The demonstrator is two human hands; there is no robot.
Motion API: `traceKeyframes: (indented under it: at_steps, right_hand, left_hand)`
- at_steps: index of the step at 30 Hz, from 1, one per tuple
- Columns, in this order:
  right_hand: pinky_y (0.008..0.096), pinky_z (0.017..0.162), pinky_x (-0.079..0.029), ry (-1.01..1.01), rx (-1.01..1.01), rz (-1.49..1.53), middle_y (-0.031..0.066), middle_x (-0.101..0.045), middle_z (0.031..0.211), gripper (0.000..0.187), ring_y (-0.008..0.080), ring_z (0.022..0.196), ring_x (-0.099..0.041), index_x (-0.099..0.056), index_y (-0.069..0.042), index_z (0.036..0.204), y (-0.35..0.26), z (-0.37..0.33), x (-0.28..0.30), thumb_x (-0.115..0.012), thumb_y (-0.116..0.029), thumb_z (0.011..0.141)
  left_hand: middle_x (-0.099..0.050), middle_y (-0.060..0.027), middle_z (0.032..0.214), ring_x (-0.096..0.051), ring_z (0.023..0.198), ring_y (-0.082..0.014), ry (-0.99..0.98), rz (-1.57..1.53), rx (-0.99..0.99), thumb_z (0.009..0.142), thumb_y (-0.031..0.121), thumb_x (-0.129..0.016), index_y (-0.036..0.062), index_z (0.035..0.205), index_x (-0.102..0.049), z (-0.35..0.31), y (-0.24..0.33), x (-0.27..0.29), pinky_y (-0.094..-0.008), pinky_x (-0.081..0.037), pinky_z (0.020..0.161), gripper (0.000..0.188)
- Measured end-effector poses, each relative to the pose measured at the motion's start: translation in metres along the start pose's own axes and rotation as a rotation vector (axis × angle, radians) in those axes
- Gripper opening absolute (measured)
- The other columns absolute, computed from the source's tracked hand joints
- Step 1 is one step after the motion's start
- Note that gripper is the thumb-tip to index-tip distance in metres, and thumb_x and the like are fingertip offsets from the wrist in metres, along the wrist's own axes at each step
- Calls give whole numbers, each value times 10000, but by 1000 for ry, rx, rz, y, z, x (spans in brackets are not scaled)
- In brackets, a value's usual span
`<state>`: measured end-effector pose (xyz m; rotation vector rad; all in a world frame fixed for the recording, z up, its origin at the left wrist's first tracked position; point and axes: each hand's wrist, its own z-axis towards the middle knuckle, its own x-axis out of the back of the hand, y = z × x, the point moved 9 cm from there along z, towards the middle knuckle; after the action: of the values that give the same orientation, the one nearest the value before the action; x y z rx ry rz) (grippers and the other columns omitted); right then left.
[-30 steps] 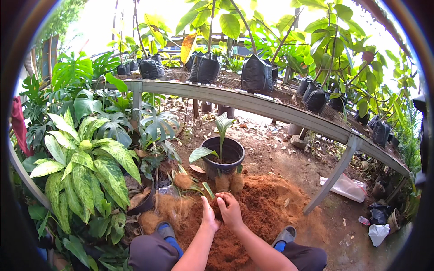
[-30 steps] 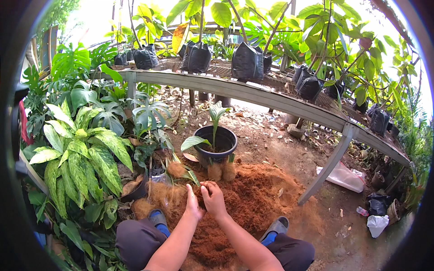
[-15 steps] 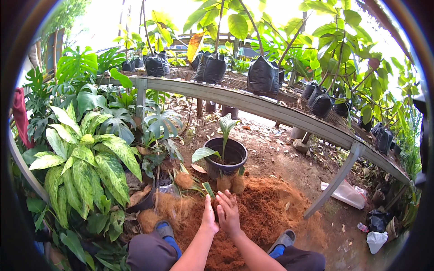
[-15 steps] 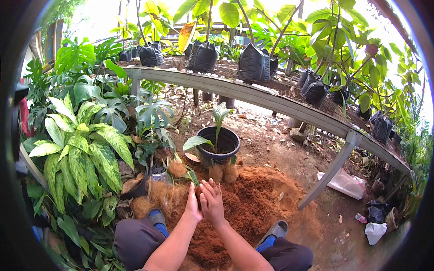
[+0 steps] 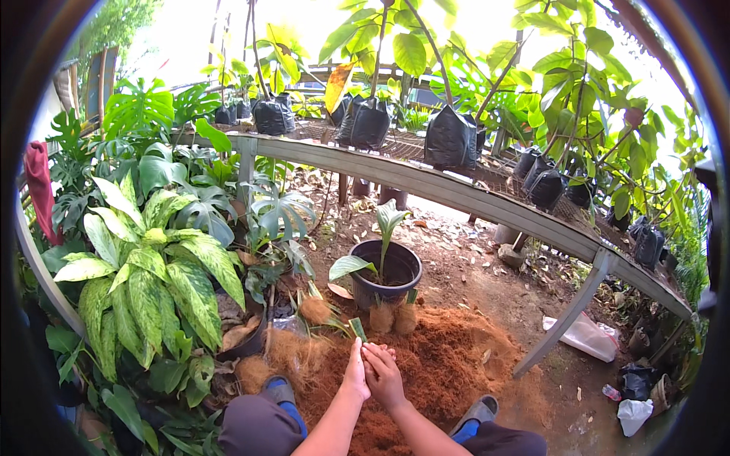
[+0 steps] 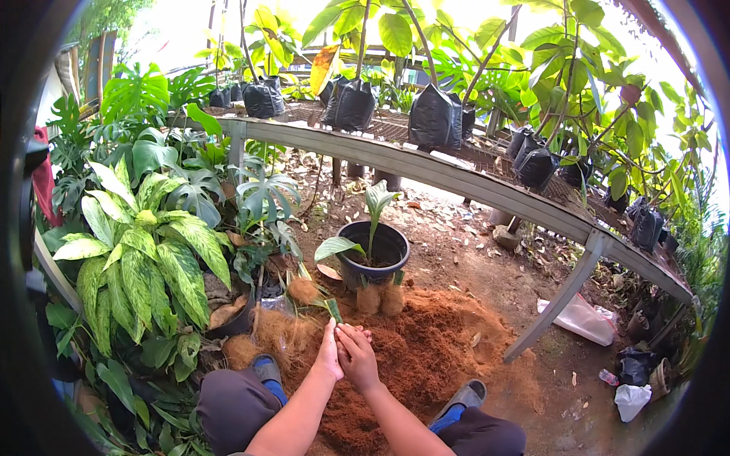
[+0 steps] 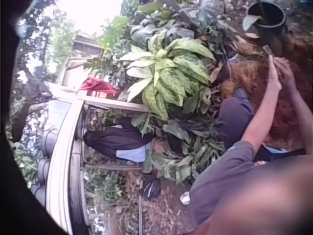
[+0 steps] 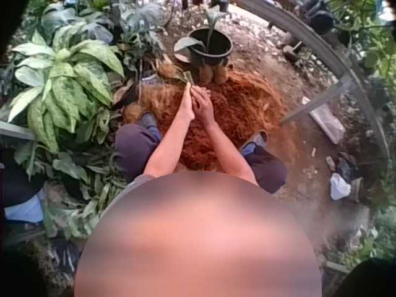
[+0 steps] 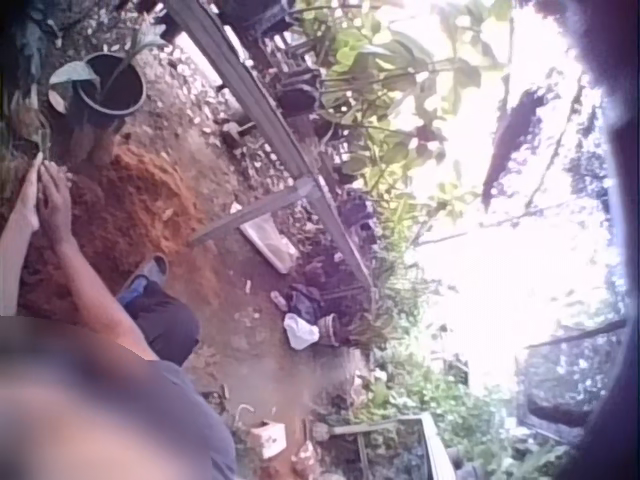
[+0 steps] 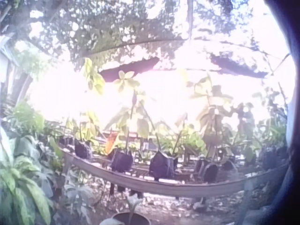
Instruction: The person wraps a small plant in coir by hand, repeatedly compressing and shaping the material around the plant's base. The person continues to adjust the coir and the plant, ensuring the wrapping is secure.
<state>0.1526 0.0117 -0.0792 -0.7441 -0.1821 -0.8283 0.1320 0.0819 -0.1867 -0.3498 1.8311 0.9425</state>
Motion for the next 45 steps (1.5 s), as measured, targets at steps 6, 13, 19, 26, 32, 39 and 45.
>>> traceKeyframes:
  at_steps: [6, 13, 19, 26, 32, 39, 45]
  right_hand:
    - [430, 1067, -485, 39, -193, 87, 184, -698, 1252, 263, 343, 1187, -659, -716, 16, 1194, 14, -15, 1, -669, -80, 954]
    - [467, 1148, -416, 17, -143, 6, 179, -650, 1350, 299, 360, 1328, -574, -688, 8, 1256, 9, -20, -3, -613, -87, 982]
    - [531, 1280, -68, -88, 34, -390, 70, -628, 1421, 362, 320, 1490, -408, -687, -63, 1300, 1, -24, -5, -523, -247, 1034]
    - [554, 1276, -6, -14, -42, -398, 67, -628, 1417, 366, 293, 1515, -370, -676, -69, 1324, 21, -26, 20, -533, -241, 1034]
    - [475, 1188, -373, 131, -78, -209, 152, -658, 1340, 323, 349, 1330, -571, -697, -14, 1273, 33, -9, 76, -627, -109, 972]
    - [406, 1045, -499, 324, -315, -49, 175, -710, 1252, 285, 314, 1182, -671, -735, 1, 1210, 40, -7, 111, -686, -72, 939]
    - [414, 1083, -418, 293, -275, -12, 169, -690, 1300, 282, 315, 1259, -610, -722, 8, 1232, 34, 5, 98, -629, -115, 996]
  left_hand:
    - [-674, -171, 1198, -674, 1072, -293, 72, -60, 39, 999, 711, -449, 20, 1229, -596, 1, -11, 15, -437, -574, 961, 742]
    - [-688, -143, 1178, -669, 1127, -281, 28, -72, 62, 997, 662, -523, 38, 1243, -593, -7, -13, 6, -415, -565, 978, 674]
    - [-640, -112, 1307, -626, 1216, -248, 182, 37, 55, 975, 656, -577, 171, 1339, -567, -16, -9, 21, -402, -537, 1013, 607]
    - [-655, -64, 1288, -620, 1187, -229, 224, 265, 56, 924, 799, -497, 133, 1332, -612, 33, -32, 29, -382, -532, 979, 789]
    - [-646, -98, 1301, -624, 1182, -232, -49, 39, 143, 955, 788, -452, 84, 1386, -575, 24, -67, -49, -364, -528, 981, 835]
    - [-642, -230, 1252, -635, 1176, -334, -163, -20, 132, 986, 765, -397, 15, 1334, -521, 52, -84, -88, -456, -541, 1035, 836]
    - [-656, -201, 1247, -640, 1164, -325, -207, -28, 66, 998, 737, -422, -12, 1311, -543, 45, -65, -84, -436, -544, 1014, 821]
